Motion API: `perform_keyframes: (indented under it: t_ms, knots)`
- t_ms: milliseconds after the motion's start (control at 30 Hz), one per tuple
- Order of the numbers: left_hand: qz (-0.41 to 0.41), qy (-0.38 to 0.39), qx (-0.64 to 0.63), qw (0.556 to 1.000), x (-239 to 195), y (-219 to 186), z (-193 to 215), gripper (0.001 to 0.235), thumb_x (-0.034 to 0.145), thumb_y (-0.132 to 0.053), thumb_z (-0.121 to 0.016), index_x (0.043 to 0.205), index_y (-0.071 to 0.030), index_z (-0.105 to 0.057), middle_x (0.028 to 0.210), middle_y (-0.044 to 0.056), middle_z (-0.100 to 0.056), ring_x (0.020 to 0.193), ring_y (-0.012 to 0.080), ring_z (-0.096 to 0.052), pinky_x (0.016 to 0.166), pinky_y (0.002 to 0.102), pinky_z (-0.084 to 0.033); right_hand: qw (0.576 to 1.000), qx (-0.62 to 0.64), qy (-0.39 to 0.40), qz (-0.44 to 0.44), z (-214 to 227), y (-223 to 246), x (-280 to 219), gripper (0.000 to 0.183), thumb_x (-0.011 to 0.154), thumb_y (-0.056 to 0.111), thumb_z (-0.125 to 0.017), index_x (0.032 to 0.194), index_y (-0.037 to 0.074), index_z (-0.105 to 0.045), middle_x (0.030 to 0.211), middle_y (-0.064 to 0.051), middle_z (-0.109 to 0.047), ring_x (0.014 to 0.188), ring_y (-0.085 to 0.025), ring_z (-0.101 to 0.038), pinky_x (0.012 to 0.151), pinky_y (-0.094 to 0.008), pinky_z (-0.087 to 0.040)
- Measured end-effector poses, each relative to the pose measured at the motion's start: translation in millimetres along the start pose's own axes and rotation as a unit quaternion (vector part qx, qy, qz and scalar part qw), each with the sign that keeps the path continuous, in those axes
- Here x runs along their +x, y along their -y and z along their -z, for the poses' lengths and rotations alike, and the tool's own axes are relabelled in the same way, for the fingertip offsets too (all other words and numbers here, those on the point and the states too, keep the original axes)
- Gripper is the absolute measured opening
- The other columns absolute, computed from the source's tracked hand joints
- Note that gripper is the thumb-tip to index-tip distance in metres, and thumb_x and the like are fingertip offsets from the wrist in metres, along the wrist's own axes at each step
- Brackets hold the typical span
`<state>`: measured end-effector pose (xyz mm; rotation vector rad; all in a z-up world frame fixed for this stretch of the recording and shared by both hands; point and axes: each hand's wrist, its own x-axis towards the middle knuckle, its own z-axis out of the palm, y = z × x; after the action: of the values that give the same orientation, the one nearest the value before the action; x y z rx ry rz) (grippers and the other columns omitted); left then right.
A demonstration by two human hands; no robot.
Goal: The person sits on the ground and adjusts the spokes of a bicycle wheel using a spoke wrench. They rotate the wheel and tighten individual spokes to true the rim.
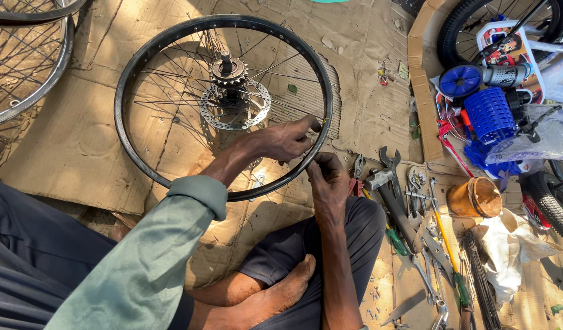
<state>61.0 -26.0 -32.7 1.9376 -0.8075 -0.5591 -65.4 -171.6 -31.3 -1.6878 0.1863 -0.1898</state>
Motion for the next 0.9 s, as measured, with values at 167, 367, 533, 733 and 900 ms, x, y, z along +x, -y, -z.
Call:
perform_keyframes:
  t_ms: [167, 367, 533, 733, 900]
  knots:
    - [0.032, 0.025, -0.099, 0.994, -11, -10, 9, 0.060, 0.094, -0.035, -0.052, 0.141, -0.001, -0.039, 0.108, 0.026, -0.070, 0.075, 0.0292, -0.073, 0.061, 0.043, -0.063, 0.999, 0.035, -0.007, 0.015, -1, -1, 1, 0.018, 0.092, 0.006, -0.068, 0.108, 0.006, -0.061, 0.090, 0.001, -0.066, 0.076, -0.004, -0.058, 0.063, -0.023, -0.046]
    - [0.008, 0.017, -0.102, 0.995, -16, -10, 6, 0.062, 0.093, -0.033, -0.053, 0.144, -0.001, -0.037, 0.106, 0.027, -0.072, 0.077, 0.0292, -0.074, 0.061, 0.042, -0.062, 0.999, -0.032, -0.006, 0.017, 0, -10, -2, 0.009, 0.102, 0.007, -0.067, 0.109, 0.001, -0.068, 0.084, -0.003, -0.061, 0.071, -0.008, -0.052, 0.062, -0.026, -0.044]
    - [-0.009, 0.004, -0.067, 0.998, -11, 2, -2, 0.051, 0.100, -0.031, -0.054, 0.138, 0.000, -0.040, 0.106, 0.024, -0.067, 0.074, 0.0260, -0.072, 0.054, 0.039, -0.062, 0.998, 0.052, 0.002, 0.028, -1, -17, -2, 0.017, 0.097, 0.007, -0.066, 0.112, 0.004, -0.059, 0.088, -0.002, -0.061, 0.069, -0.008, -0.051, 0.059, -0.027, -0.043]
    - [0.008, -0.254, 0.140, 0.957, -26, 26, -16, 0.034, 0.114, -0.023, -0.042, 0.137, 0.002, -0.045, 0.091, 0.013, -0.072, 0.058, 0.0256, -0.061, 0.046, 0.037, -0.045, 0.999, -0.005, -0.033, -0.008, -6, -8, -5, 0.019, 0.106, 0.017, -0.063, 0.114, -0.001, -0.061, 0.085, -0.006, -0.060, 0.069, -0.010, -0.054, 0.060, -0.028, -0.045]
    - [0.157, -0.574, 0.511, 0.620, -51, 84, 18, 0.066, 0.080, -0.024, -0.064, 0.135, 0.008, -0.046, 0.108, 0.024, -0.069, 0.093, 0.0302, -0.068, 0.072, 0.044, -0.056, 0.973, 0.172, -0.067, -0.140, -14, 9, -12, 0.051, 0.099, 0.044, -0.051, 0.130, 0.003, -0.050, 0.083, -0.014, -0.073, 0.051, -0.011, -0.052, 0.046, -0.024, -0.043]
